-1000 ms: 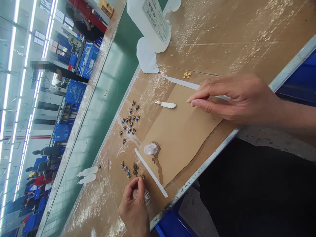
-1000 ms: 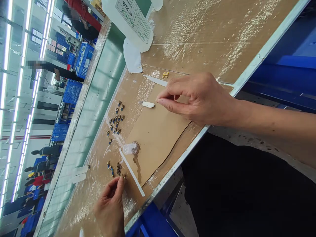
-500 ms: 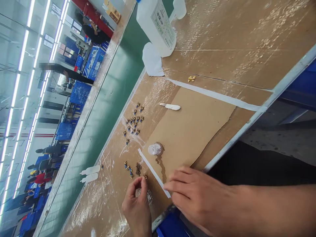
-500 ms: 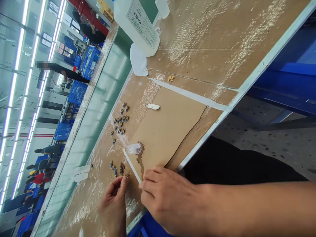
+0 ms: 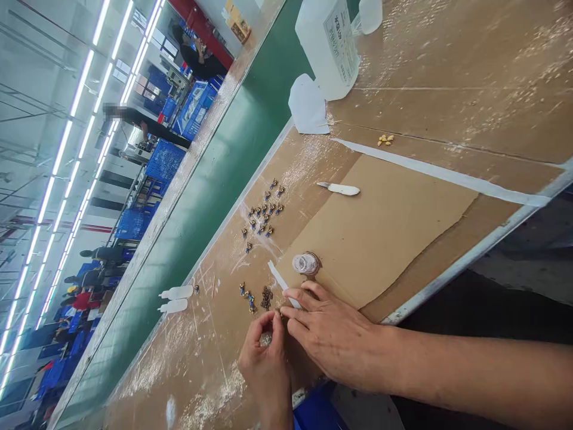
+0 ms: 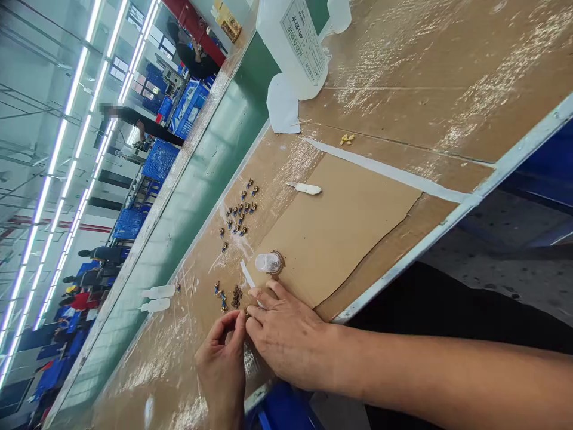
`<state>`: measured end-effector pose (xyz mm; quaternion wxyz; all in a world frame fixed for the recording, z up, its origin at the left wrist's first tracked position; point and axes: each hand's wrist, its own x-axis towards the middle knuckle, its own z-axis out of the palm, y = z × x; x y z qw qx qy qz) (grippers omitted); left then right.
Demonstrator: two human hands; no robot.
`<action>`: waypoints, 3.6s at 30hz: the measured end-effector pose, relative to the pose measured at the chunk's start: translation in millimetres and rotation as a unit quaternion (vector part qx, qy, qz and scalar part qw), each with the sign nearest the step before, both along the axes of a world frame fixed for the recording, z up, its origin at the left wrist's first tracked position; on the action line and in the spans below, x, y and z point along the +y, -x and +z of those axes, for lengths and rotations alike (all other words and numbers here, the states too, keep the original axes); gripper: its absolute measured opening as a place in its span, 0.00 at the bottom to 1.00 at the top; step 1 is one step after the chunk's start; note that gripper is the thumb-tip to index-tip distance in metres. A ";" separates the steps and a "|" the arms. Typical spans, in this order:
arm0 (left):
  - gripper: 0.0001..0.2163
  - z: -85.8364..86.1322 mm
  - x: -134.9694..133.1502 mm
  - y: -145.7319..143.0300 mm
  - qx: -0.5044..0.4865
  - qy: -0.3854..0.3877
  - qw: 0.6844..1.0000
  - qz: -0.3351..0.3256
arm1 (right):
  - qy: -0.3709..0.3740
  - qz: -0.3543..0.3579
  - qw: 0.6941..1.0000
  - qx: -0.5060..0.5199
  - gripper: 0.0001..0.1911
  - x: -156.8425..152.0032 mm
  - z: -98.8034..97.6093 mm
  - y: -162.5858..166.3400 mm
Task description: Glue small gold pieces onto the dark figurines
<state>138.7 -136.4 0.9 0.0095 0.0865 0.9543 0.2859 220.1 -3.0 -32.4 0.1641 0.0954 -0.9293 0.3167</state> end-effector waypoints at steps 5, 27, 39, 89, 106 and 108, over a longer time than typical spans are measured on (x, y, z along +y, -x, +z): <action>0.14 0.6 1.0 -2.5 0.019 0.019 1.000 -0.007 | -0.009 0.011 1.000 -0.012 0.24 1.5 3.3 -1.3; 0.09 4.8 6.3 2.1 0.109 0.101 0.982 -0.118 | 0.074 -0.008 0.996 0.058 0.14 16.2 7.1 -23.2; 0.14 2.4 -0.5 5.4 0.046 0.086 0.994 -0.049 | 0.086 -0.010 0.995 0.053 0.12 18.0 8.5 -23.5; 0.01 0.6 19.9 -71.9 0.262 -0.308 0.914 -0.003 | 0.820 -0.027 0.567 -0.077 0.09 -29.1 25.5 -17.1; 0.02 -4.2 2.6 -66.9 0.451 -0.134 0.875 -0.114 | 0.794 0.005 0.607 -0.028 0.07 -35.5 20.4 -41.8; 0.02 -9.4 1.7 -65.9 0.452 -0.149 0.871 -0.116 | 0.752 0.004 0.659 0.002 0.07 -31.4 18.8 -44.0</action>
